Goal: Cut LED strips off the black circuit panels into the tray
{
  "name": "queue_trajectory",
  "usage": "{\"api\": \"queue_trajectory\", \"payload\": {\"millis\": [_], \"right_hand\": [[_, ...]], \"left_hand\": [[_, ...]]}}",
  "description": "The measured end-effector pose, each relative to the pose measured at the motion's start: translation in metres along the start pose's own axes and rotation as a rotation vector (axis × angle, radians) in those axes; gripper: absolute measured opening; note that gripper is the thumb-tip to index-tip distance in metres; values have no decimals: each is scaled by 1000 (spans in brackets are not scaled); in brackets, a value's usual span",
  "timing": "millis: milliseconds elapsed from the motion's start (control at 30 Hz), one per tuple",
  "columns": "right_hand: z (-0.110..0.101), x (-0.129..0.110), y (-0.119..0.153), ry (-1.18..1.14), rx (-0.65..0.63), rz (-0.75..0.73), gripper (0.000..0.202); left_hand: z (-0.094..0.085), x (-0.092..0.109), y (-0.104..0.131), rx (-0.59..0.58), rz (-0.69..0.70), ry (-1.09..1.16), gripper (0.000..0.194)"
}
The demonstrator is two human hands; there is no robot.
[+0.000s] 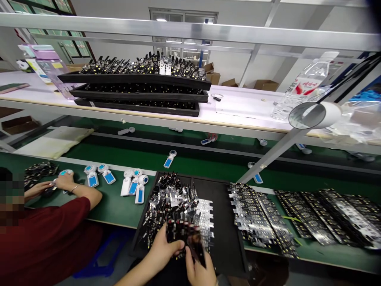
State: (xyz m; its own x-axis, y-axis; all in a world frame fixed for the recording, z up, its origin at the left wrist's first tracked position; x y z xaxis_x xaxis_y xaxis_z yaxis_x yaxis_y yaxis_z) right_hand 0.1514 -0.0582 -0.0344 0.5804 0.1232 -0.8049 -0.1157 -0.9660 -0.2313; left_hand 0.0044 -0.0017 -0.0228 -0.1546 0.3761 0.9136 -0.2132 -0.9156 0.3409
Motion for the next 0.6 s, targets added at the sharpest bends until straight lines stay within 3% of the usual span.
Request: {"api": "queue_trajectory", "payload": {"millis": [67, 167, 267, 467, 600], "right_hand": [[2, 0, -1, 28, 15, -34, 38], [1, -7, -6, 0, -23, -55, 35], [-5, -17, -13, -110, -48, -48, 47], [-16, -23, -20, -221, 45, 13, 32], [-10, -19, -15, -131, 50, 1, 30]], "left_hand": [[2, 1, 0, 9, 53, 17, 53], [3, 3, 3, -129, -23, 193, 52], [4, 6, 6, -226, -22, 316, 49], [8, 17, 9, -264, 46, 344, 65], [8, 14, 5, -197, 114, 246, 67]]}}
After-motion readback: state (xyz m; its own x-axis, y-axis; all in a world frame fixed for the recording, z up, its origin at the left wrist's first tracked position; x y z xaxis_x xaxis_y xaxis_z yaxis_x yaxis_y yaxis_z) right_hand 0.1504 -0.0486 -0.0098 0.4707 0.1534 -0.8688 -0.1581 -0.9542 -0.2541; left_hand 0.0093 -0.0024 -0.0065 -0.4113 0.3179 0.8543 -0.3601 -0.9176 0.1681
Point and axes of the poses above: each hand's wrist, its own y-axis away from the middle knuckle, its own z-axis out of the palm, x = y × z, the point moved 1 cm from there along -y, towards the middle knuckle, and after that the axes turned 2 degrees about z, right-handed, at the moved point
